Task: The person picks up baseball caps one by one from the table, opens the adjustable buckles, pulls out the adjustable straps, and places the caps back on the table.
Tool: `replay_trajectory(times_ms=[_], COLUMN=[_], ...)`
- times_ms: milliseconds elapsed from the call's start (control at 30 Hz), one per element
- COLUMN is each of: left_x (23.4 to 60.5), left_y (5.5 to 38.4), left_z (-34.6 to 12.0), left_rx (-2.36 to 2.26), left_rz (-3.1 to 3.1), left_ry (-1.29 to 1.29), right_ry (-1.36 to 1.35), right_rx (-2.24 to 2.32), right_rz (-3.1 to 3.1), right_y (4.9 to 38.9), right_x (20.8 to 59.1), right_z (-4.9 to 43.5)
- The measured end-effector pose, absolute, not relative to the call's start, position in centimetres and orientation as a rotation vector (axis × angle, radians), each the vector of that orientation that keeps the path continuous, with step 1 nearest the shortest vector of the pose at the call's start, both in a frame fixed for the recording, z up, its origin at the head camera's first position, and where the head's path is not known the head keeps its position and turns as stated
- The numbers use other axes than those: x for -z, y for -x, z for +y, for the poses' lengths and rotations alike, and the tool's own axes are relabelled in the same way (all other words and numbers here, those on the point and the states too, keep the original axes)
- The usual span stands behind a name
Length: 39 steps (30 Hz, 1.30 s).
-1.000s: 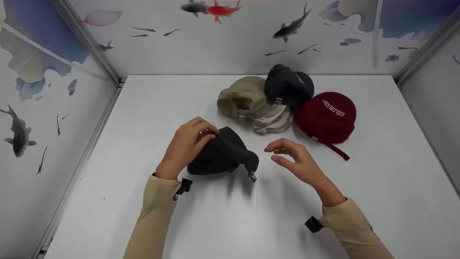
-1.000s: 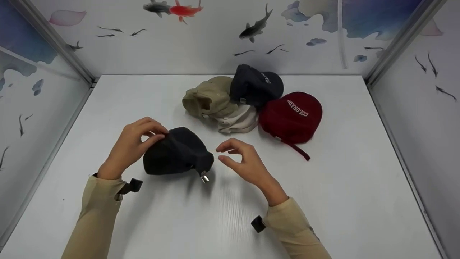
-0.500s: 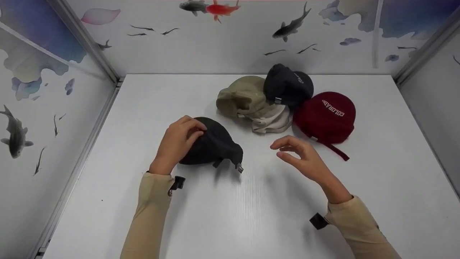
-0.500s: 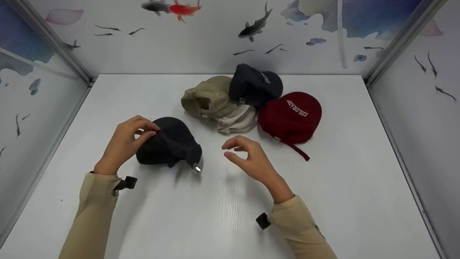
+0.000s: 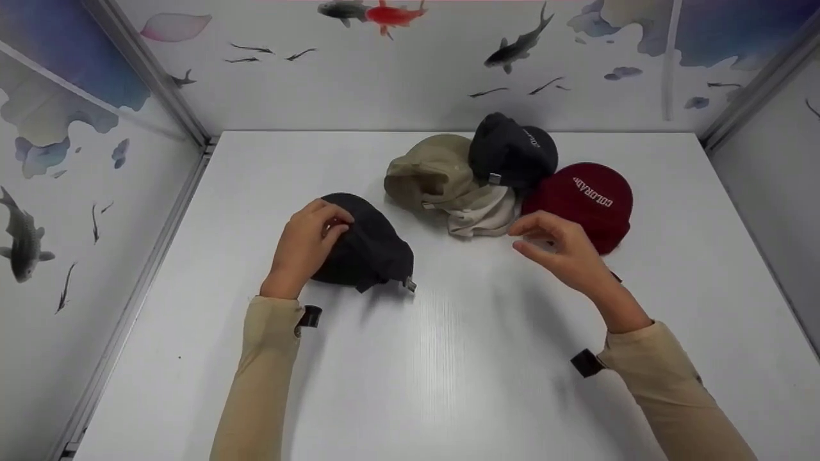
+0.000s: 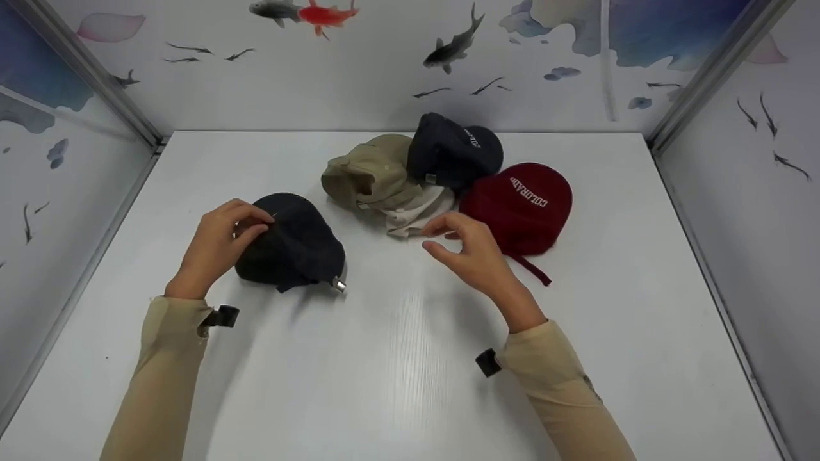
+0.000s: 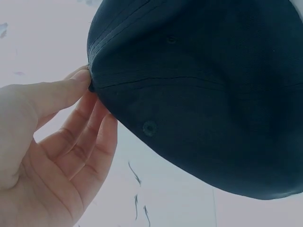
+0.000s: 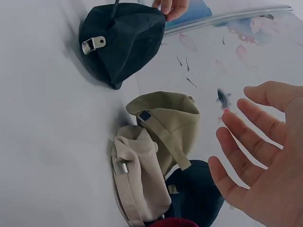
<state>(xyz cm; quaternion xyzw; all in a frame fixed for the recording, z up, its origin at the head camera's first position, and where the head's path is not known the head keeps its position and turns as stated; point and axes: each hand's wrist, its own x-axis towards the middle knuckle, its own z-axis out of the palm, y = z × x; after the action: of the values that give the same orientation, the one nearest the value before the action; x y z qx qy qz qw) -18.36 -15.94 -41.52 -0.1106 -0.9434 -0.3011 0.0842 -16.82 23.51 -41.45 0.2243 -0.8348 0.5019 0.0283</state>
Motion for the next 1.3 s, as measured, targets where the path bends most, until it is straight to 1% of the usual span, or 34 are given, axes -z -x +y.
replay_trajectory(times_ms=[233,433,800,1300], left_x=[41.6,41.9,42.2,43.0], left_y=[18.9,19.4,20.4,21.6], left_z=[-16.4,-16.8,-17.6,-18.1], left_rx=[0.879,0.864,0.87,0.798], left_rz=[-2.845,-2.859,-2.868,-2.864], left_ry=[0.281,0.262,0.23,0.187], right_ry=[-0.653,-0.578,-0.512,-0.412], right_rx=[-1.355,-1.216,-1.148,-1.012], right_rz=[-2.631,-2.687,-2.72,-2.799], right_y=[18.8,19.6,20.4,21.0], right_x=[39.7,39.0,39.1,40.4], right_z=[25.3,26.5,27.6,29.3])
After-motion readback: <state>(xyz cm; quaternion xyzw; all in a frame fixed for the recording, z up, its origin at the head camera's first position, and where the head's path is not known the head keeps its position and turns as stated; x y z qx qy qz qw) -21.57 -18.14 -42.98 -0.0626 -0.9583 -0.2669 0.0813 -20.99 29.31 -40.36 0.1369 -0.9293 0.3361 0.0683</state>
